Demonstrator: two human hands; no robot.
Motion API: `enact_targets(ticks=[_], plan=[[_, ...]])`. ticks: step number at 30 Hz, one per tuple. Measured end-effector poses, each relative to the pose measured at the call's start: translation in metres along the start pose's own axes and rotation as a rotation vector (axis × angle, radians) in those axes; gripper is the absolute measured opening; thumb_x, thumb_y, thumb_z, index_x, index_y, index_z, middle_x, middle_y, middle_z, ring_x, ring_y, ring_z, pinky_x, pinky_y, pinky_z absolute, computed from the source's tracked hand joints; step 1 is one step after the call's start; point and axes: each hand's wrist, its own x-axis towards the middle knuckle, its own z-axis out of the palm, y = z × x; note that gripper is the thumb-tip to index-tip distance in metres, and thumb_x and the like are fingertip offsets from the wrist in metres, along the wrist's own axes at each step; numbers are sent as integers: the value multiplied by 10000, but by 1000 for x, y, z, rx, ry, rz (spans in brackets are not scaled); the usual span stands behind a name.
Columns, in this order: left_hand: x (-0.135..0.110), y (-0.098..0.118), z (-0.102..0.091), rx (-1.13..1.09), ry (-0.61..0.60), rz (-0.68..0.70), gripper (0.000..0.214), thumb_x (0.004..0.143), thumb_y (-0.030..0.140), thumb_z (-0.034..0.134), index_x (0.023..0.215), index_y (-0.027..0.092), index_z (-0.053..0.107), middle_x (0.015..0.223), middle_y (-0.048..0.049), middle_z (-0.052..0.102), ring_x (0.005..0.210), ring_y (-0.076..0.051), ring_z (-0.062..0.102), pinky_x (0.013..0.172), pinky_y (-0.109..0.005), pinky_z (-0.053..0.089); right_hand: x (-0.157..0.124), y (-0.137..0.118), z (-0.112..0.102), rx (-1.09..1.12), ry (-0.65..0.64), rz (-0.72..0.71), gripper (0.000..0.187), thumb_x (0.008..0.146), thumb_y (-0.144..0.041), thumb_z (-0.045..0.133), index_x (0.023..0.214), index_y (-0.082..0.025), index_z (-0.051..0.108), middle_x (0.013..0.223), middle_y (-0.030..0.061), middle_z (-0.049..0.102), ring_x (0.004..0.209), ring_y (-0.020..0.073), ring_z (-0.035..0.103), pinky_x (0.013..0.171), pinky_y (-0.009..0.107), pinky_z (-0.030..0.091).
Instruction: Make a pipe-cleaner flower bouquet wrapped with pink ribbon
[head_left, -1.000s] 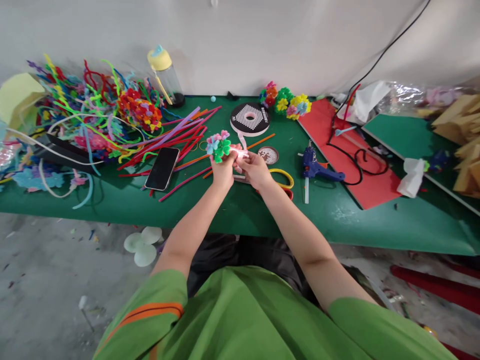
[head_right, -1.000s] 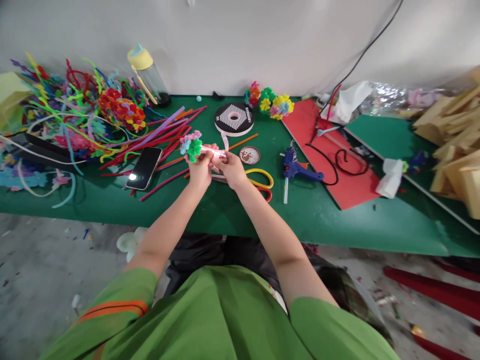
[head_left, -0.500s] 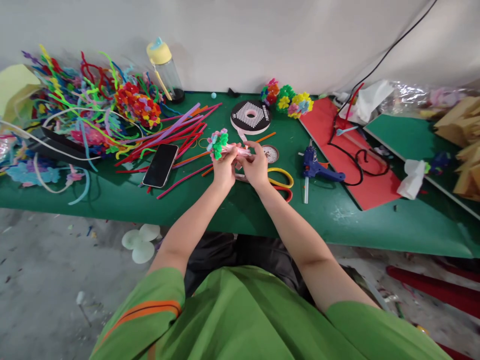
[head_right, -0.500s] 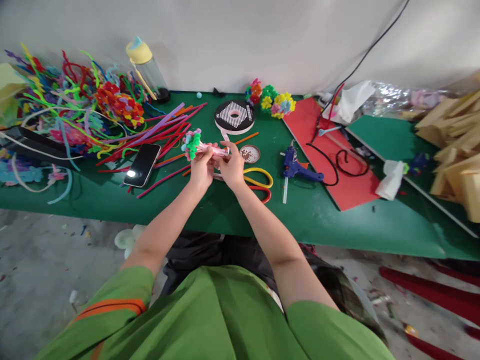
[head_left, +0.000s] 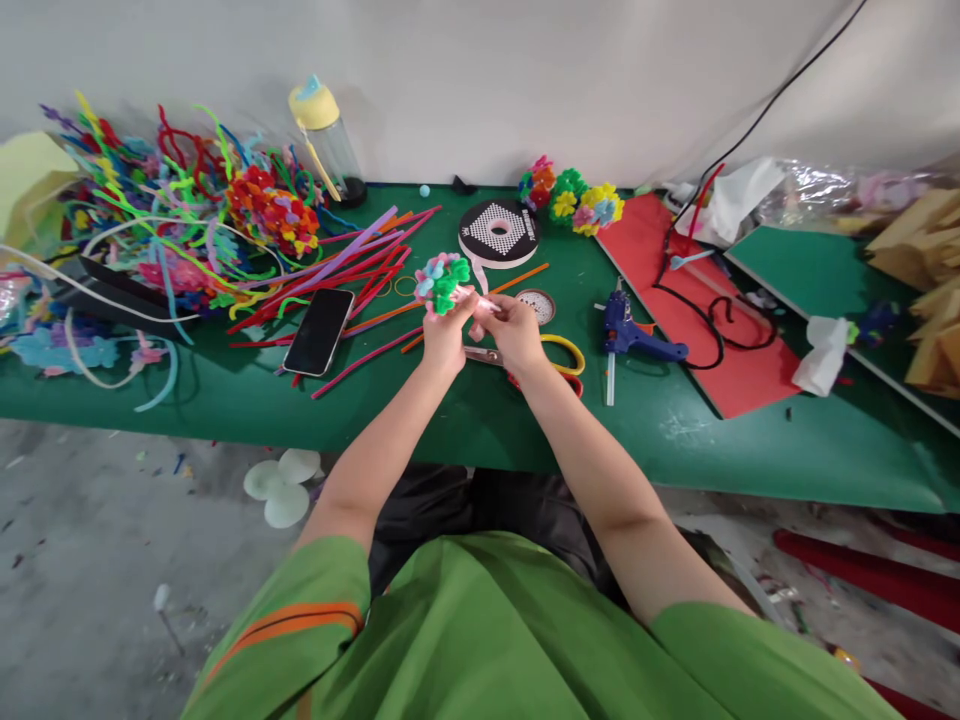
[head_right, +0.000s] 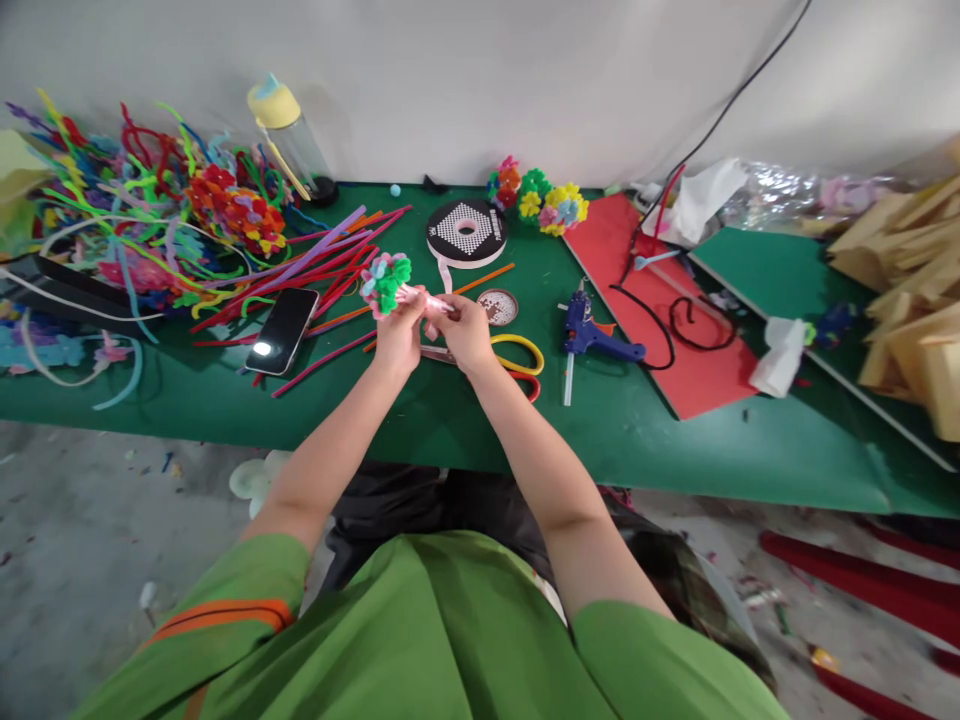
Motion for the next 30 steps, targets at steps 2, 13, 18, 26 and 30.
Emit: enact_targets(ticks=[2,13,18,26,30], plan=[[0,1,0,52,-35,59,301,564,342,815,786,242,637,807,1,652,890,-187,623,871,-379,472,1,-3,-4,115,-65,92,301,605,-381,771,724,-174,589,493,-57,538,462,65,480,480,226,404],[7,10,0,52,-240,-11,437,524,279,840,908,234,636,967,-54,674,1128,-293,580,948,-444,445,7,-10,-26,321,-263,374,183,713,-207,715,618,-154,568,518,-42,526,473,37,449,460,185,394],[10,4,-2,58,-130,80,320,568,234,805,822,226,611,833,-19,659,1059,-262,615,938,-438,448,6,-8,-22,330,-188,352,210,652,-197,751,813,-159,621,564,-49,584,541,57,545,550,201,459],[5,2,1,13,13,84,214,623,217,765,754,202,595,878,-30,630,1167,-282,547,956,-447,432,5,1,-12,87,-61,166,452,588,-249,779,1000,-186,606,571,-53,620,594,105,613,594,233,464],[3,1,1,-11,36,57,222,621,262,775,743,211,597,870,-33,628,1165,-279,542,926,-421,449,2,4,-7,-3,-5,90,399,610,-288,765,962,-200,600,572,-51,608,548,111,591,572,256,462]])
